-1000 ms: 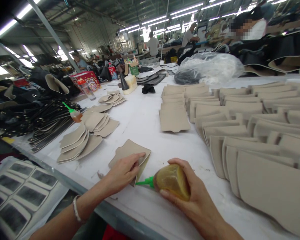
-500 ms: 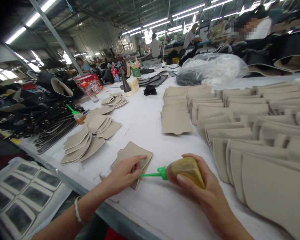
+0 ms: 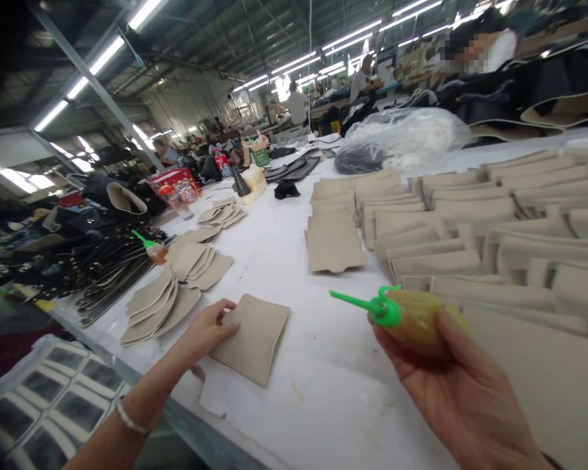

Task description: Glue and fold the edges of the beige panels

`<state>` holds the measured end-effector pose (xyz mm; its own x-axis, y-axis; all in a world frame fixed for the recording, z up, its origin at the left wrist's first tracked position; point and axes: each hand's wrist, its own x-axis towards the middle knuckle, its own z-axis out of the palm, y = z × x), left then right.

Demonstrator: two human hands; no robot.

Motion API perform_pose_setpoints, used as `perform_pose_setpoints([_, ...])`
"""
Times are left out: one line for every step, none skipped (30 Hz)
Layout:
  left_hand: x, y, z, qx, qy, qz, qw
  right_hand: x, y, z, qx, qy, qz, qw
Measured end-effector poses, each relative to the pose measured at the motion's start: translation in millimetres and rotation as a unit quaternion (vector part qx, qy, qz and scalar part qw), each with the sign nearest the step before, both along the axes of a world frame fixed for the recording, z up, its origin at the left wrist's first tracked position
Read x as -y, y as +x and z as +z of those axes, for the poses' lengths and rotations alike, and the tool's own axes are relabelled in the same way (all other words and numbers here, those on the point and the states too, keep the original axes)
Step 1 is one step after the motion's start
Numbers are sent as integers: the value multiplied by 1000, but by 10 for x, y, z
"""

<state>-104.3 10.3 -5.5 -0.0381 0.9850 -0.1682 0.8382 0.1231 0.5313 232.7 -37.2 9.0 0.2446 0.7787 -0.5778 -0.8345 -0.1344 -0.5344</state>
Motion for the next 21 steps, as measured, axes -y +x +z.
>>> perform_pose_setpoints([-9, 12, 22, 45, -21, 4, 999, 11, 12, 11, -3, 0, 0, 1000])
perform_pose_setpoints([-13, 25, 50, 96, -45, 14, 994, 22, 22, 19, -5, 0, 2, 1000])
perform_pose_setpoints([-14, 36, 83, 145, -71, 29, 986, 31, 32, 25, -10, -2, 8, 1000])
perform_pose_setpoints([-15, 44, 120, 191, -98, 44, 976, 36, 41, 31, -15, -6, 9, 1000])
perform_pose_setpoints([-18, 47, 158, 233, -123, 58, 963, 36, 50, 39, -24, -9, 8, 1000])
perform_pose_setpoints([-26, 48, 199, 272, -141, 69, 949, 32, 61, 50, -34, -11, 2, 999])
perform_pose_setpoints([-39, 48, 241, 313, -150, 78, 935, 26, 73, 61, -44, -11, -6, 999])
perform_pose_setpoints([-58, 51, 284, 355, -149, 85, 919, 19, 87, 70, -54, -10, -16, 998])
perform_pose_setpoints([-83, 60, 328, 396, -141, 92, 903, 13, 103, 73, -63, -8, -23, 998])
perform_pose_setpoints([-112, 78, 374, 430, -128, 100, 888, 8, 119, 69, -69, -1, -30, 997])
perform_pose_setpoints([-144, 106, 422, 455, -110, 108, 877, 4, 136, 55, -69, 10, -34, 997])
perform_pose_setpoints([-175, 143, 472, 473, -91, 115, 869, 0, 152, 31, -61, 24, -34, 997])
perform_pose_setpoints([-204, 190, 524, 485, -73, 117, 864, -4, 167, -3, -40, 50, -37, 997])
perform_pose_setpoints([-227, 242, 579, 493, -56, 118, 860, -10, 181, -43, -12, 77, -31, 996])
perform_pose_setpoints([-244, 299, 636, 497, -42, 115, 859, -17, 193, -87, 29, 102, -30, 994])
perform_pose_setpoints([-256, 356, 695, 498, -31, 111, 859, -24, 204, -130, 72, 121, -25, 990])
perform_pose_setpoints([-262, 411, 752, 497, -23, 105, 861, -29, 213, -169, 119, 132, -20, 984])
perform_pose_setpoints([-266, 461, 806, 493, -19, 97, 864, -30, 218, -199, 170, 136, -15, 976])
perform_pose_setpoints([-269, 506, 852, 488, -18, 87, 868, -28, 220, -218, 218, 136, -5, 966])
perform_pose_setpoints([-275, 543, 889, 482, -18, 78, 872, -20, 217, -223, 260, 137, 8, 956])
perform_pose_setpoints([-284, 571, 914, 477, -18, 69, 876, -8, 207, -214, 290, 141, 30, 946])
